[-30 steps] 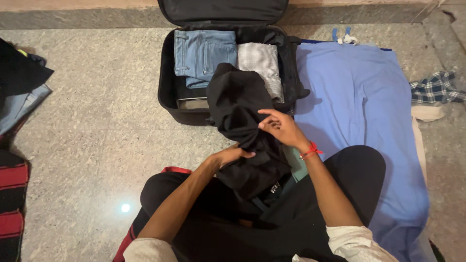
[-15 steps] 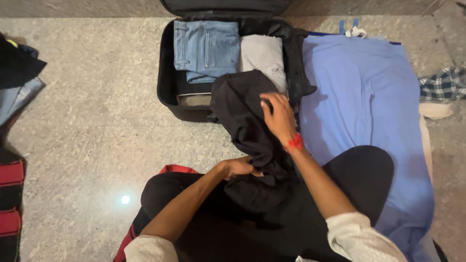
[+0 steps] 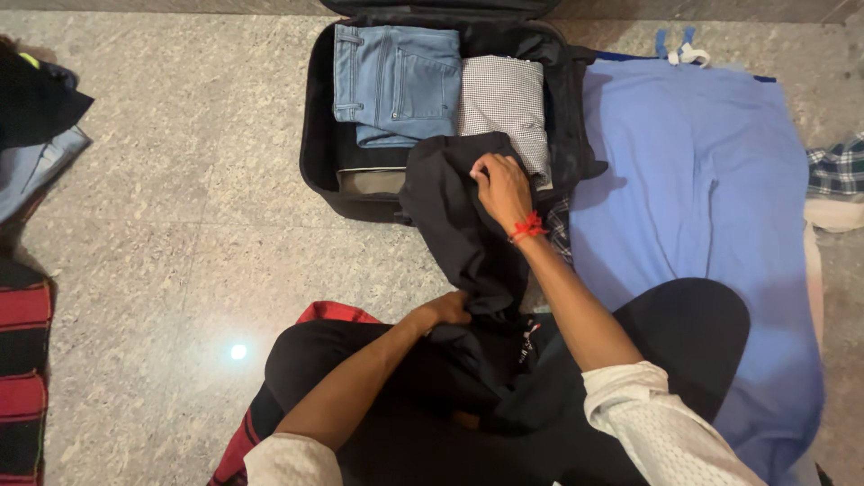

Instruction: The person folds a pair of light blue trousers and a pair of black trousers on a rug next to an open suitcase. They smooth the fabric, fold the legs, and then fold the garments in half before placing them into the suitcase.

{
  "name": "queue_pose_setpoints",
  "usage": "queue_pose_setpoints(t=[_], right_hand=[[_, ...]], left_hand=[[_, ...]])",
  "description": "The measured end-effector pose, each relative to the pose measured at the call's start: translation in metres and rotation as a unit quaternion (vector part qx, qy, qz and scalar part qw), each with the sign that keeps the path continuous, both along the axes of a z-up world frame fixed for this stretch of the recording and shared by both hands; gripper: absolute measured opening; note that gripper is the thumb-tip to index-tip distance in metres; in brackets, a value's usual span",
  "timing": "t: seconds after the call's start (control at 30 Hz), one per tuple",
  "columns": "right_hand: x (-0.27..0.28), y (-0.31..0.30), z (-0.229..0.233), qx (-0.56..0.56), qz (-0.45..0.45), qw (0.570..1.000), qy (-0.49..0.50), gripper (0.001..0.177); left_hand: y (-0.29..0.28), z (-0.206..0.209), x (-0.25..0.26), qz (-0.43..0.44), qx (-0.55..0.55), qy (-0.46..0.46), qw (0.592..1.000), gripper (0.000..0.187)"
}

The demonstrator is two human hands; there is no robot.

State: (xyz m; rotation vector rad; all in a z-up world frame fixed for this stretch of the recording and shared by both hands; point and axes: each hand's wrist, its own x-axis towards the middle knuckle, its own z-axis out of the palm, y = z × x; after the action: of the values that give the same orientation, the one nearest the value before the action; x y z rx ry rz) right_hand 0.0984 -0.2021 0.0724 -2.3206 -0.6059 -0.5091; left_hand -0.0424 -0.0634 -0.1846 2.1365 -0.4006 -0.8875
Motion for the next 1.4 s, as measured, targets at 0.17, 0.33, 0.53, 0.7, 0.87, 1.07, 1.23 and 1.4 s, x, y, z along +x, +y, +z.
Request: queue_pose_setpoints(t=[0.17,0.33,0.53,0.7,0.87,1.07,1.23,1.4], right_hand=[[-0.021,-0.002,0.001,0.046,0.006,0.998,-0.053,0.008],[-0.028,-0.005,0.001,0.132,0.026,0.989,-0.069,0.022],[-0.033,-0.001,0.003,0.152,-0.008,0.986,-0.07,0.033],[-0.047,-0.014,0.009,0.165,-0.146,0.965,-0.14,0.031],[-0.038,-0.051,0.004,0.158,-0.248,0.955,-0.051,0.021],[-0.061,-0.06,-0.039,0.3,-0.279,0.91,0.063,0.039],[-0.092,-0.079,-0.013,0.306,-0.037,0.82,0.482,0.045],[-0.092,-0.084,0.042,0.301,0.009,0.829,0.471,0.045]], left_hand=[[-0.002,0.011,-0.002,-0.014,0.063,-0.009,0.998,0.062],[-0.005,0.019,-0.003,-0.022,0.094,-0.008,0.995,0.061],[-0.005,0.032,-0.004,-0.015,0.1,-0.007,0.995,0.064],[-0.007,0.054,-0.005,-0.021,0.064,-0.006,0.998,0.068],[-0.014,0.101,-0.01,-0.012,0.037,0.056,0.998,0.068],[-0.018,0.169,-0.021,0.039,-0.058,0.091,0.993,0.066],[-0.02,0.268,-0.031,0.137,-0.145,0.289,0.936,0.073],[-0.014,0.305,-0.029,0.174,-0.221,0.305,0.91,0.071]])
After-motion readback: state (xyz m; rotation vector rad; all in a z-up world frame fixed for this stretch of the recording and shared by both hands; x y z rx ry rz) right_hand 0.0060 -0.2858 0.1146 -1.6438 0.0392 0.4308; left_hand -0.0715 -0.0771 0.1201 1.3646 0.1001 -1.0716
